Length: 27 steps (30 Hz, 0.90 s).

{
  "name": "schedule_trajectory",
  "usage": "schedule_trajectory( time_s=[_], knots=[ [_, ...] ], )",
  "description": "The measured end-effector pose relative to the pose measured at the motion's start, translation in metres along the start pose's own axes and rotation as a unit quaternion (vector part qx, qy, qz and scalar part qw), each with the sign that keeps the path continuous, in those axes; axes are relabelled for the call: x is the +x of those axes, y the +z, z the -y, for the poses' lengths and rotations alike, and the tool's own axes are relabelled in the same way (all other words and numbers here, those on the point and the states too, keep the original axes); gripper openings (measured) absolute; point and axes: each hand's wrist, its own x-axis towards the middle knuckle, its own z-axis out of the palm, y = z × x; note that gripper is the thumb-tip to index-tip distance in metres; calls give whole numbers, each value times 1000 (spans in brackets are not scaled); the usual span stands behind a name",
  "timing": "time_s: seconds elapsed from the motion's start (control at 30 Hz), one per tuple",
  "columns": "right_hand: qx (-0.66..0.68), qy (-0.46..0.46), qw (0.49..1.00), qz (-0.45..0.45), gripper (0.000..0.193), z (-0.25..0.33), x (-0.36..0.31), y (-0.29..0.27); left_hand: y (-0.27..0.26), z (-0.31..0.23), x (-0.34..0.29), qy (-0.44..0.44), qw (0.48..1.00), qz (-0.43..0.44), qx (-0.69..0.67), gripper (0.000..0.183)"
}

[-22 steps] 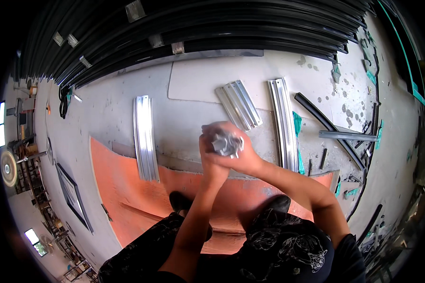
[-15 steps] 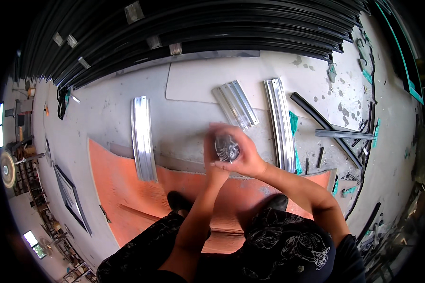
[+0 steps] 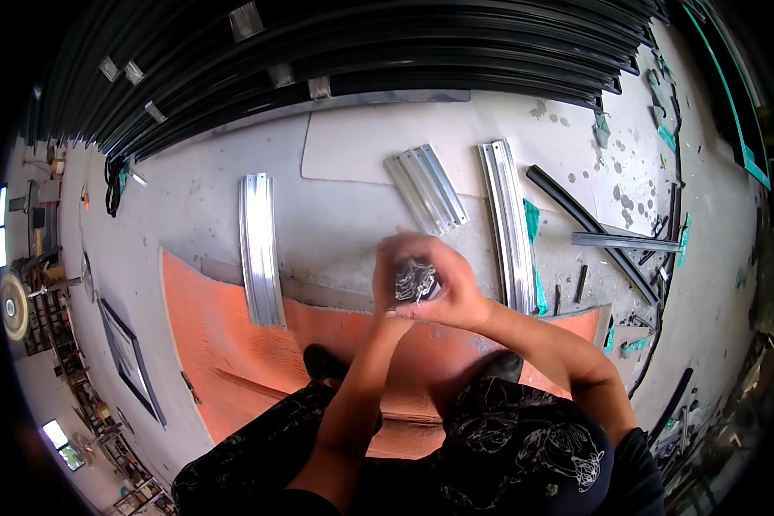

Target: The person picks up a stack of metal profiles, walks through the facility to a work area, and then organizes the individual profiles on a flat surface by arranging them into rows.

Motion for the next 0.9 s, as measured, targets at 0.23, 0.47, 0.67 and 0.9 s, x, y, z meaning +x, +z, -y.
schedule_trajectory(
  time_s=[0.23,0.47,0.67,0.9],
  knots=[
    [-5,27,1000,-13,60,-8,-10,-8,-16,-75,8,-107,951,13,-289,47],
    [-2,51,999,11,60,-12,-17,-15,-39,-99,25,-107,956,99,-254,54],
    [-55,68,996,-7,59,1,-17,-16,-47,-94,31,-90,956,153,-232,52],
    [-142,27,989,-15,60,3,-13,-26,-48,-80,33,-132,945,181,-237,54]
  ],
)
